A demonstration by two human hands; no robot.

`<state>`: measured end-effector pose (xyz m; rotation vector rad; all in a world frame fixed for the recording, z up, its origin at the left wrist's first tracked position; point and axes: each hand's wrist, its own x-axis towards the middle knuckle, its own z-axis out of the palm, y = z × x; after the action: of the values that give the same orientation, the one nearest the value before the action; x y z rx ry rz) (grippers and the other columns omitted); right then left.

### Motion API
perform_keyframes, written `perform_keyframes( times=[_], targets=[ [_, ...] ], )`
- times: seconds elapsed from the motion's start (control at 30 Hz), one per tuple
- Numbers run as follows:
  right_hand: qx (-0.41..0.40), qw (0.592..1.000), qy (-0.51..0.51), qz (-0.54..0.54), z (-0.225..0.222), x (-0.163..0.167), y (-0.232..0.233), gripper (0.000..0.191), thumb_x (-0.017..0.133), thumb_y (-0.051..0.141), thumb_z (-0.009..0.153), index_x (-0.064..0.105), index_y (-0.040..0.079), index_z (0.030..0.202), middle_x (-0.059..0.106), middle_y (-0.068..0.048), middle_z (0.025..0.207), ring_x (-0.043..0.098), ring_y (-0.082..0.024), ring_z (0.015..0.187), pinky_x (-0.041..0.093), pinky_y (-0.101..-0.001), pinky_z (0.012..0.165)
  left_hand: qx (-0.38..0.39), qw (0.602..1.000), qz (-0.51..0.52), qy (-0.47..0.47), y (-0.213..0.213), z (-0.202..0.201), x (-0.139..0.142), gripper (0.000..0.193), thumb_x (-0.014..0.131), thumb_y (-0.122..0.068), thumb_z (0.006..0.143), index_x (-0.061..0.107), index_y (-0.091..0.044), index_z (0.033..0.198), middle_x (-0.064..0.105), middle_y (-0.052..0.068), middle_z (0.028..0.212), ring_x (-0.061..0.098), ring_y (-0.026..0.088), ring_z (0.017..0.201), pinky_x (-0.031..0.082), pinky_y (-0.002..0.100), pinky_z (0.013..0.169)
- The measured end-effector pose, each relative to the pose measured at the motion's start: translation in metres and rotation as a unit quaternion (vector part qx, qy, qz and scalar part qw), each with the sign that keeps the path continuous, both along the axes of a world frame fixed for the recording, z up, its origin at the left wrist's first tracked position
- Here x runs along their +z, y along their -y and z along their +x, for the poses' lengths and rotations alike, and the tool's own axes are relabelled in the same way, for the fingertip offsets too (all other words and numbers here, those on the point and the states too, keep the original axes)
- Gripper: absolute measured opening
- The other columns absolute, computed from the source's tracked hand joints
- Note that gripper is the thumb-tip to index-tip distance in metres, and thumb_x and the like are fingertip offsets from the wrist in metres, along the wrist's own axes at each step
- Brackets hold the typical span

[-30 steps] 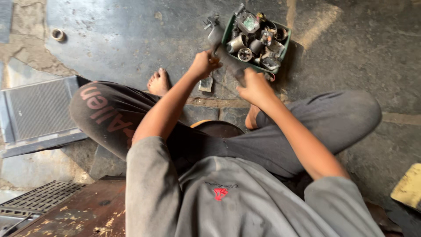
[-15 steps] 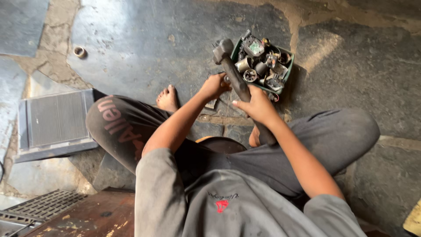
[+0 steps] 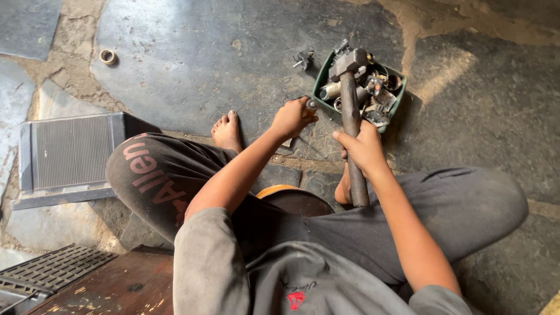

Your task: The person sits on the floor holding a small metal component in one hand and a hammer in the other, repeatedly striking the component to break or dismantle it. They occasionally reposition the part and reach toward a crate of scrap motor parts beside them.

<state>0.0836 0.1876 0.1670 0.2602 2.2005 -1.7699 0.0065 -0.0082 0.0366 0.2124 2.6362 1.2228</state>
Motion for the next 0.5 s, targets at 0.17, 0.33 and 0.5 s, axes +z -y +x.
perform_keyframes(
  times=[0.17, 0.33, 0.5],
  targets=[
    [-0.015, 0.998, 0.049, -0.025, -0.007, -0.003, 0.002, 0.024, 0.075, 0.012, 0.086, 0.055, 0.002, 0.094, 0.058, -0.003, 0.069, 0.056, -0.011, 0.050, 0.047, -0.0282, 0.045, 0.011, 1.000, 0.008, 0.016, -0.001, 0.003, 0.013, 0.047, 0.082, -0.037, 0.080, 0.064, -0.011, 0.114, 0.075, 0.017, 0.099, 0.071, 0.041, 0.095, 0.055, 0.051, 0.078],
    [0.004, 0.999, 0.047, -0.025, -0.007, -0.009, 0.004, 0.023, 0.074, 0.012, 0.085, 0.055, 0.002, 0.095, 0.058, -0.003, 0.069, 0.055, -0.012, 0.050, 0.047, -0.0294, 0.044, 0.023, 0.999, 0.033, -0.033, 0.001, 0.000, 0.012, 0.048, 0.082, -0.037, 0.078, 0.066, -0.011, 0.114, 0.074, 0.018, 0.102, 0.069, 0.043, 0.096, 0.055, 0.051, 0.077],
    [0.038, 0.999, 0.031, 0.012, -0.006, -0.010, 0.007, 0.025, 0.075, 0.014, 0.085, 0.054, 0.001, 0.090, 0.058, -0.004, 0.069, 0.058, -0.012, 0.051, 0.048, -0.0300, 0.045, 0.021, 1.000, 0.007, 0.006, 0.001, -0.003, 0.005, 0.052, 0.083, -0.040, 0.080, 0.063, -0.009, 0.116, 0.073, 0.019, 0.103, 0.069, 0.043, 0.098, 0.055, 0.051, 0.079]
  ],
)
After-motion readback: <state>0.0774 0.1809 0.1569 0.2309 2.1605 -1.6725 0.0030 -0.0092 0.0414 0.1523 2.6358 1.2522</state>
